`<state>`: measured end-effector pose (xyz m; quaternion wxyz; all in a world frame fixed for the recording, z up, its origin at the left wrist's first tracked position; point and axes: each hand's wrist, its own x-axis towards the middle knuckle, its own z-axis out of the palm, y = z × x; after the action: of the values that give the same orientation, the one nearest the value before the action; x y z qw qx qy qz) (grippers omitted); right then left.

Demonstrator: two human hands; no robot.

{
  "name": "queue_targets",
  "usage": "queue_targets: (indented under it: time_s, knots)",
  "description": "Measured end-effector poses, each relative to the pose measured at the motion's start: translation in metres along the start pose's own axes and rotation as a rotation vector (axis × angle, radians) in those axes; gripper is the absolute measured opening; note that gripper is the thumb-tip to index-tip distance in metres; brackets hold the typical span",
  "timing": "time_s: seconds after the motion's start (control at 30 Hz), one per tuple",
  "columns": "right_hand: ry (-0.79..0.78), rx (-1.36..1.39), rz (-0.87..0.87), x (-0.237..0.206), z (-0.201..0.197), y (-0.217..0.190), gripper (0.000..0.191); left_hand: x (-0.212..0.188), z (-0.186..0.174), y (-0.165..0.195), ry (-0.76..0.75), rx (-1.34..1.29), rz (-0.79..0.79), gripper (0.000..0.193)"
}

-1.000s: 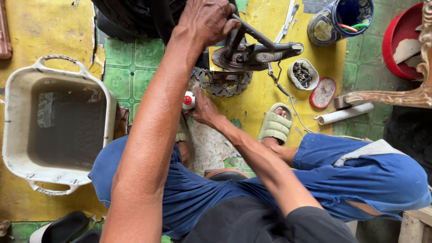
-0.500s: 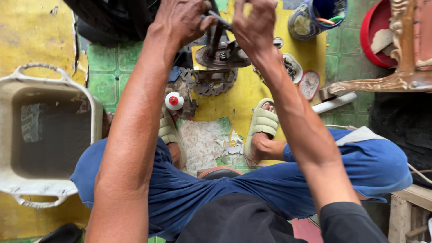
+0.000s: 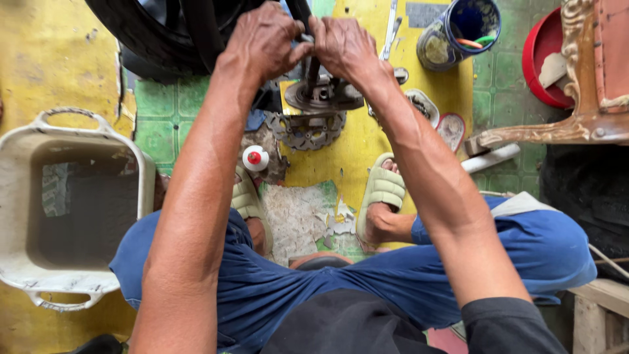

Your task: The person sits on the floor working on a motorcycle brake assembly, turning and manipulating the metal component by hand. They pick up a bottle and pour liquid onto the part, then continue working the assembly and handle small fasteners from a container on the floor.

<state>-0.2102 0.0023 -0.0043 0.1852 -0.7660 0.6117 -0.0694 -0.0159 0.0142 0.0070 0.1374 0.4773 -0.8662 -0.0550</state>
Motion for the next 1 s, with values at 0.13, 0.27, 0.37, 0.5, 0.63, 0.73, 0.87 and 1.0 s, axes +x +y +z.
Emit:
queue_targets:
  time_s: [0.13, 0.27, 0.37, 0.5, 0.63, 0.73, 0.87, 1.0]
  knots:
    - [0.006, 0.131, 0.058, -0.005, -0.008, -0.006, 0.056, 0.0, -0.005, 0.003, 0.021, -0.074, 0.042, 0.039]
    - [0.042, 0.122, 0.009, -0.01, -0.011, -0.006, 0.054, 0.0, -0.01, 0.009, -0.102, -0.004, -0.033, 0.041]
    - [0.053, 0.13, 0.011, -0.01, -0.011, -0.006, 0.055, -0.001, -0.012, 0.009, -0.038, -0.01, -0.015, 0.041]
    - [0.041, 0.127, 0.026, -0.009, -0.011, -0.005, 0.055, 0.0, -0.009, 0.009, -0.047, 0.015, -0.01, 0.04]
    - [0.054, 0.122, 0.0, -0.009, -0.01, -0.004, 0.057, -0.001, -0.004, 0.008, -0.058, 0.024, -0.023, 0.043]
    - [0.062, 0.116, 0.027, -0.009, -0.009, -0.004, 0.056, 0.0, -0.004, 0.007, -0.009, 0.021, 0.005, 0.043]
    - [0.045, 0.129, 0.041, -0.011, -0.008, -0.004, 0.056, 0.001, -0.005, 0.009, -0.057, 0.024, -0.031, 0.044]
    - [0.041, 0.126, 0.042, -0.012, -0.008, -0.003, 0.057, 0.002, -0.005, 0.01, -0.063, 0.018, -0.04, 0.044]
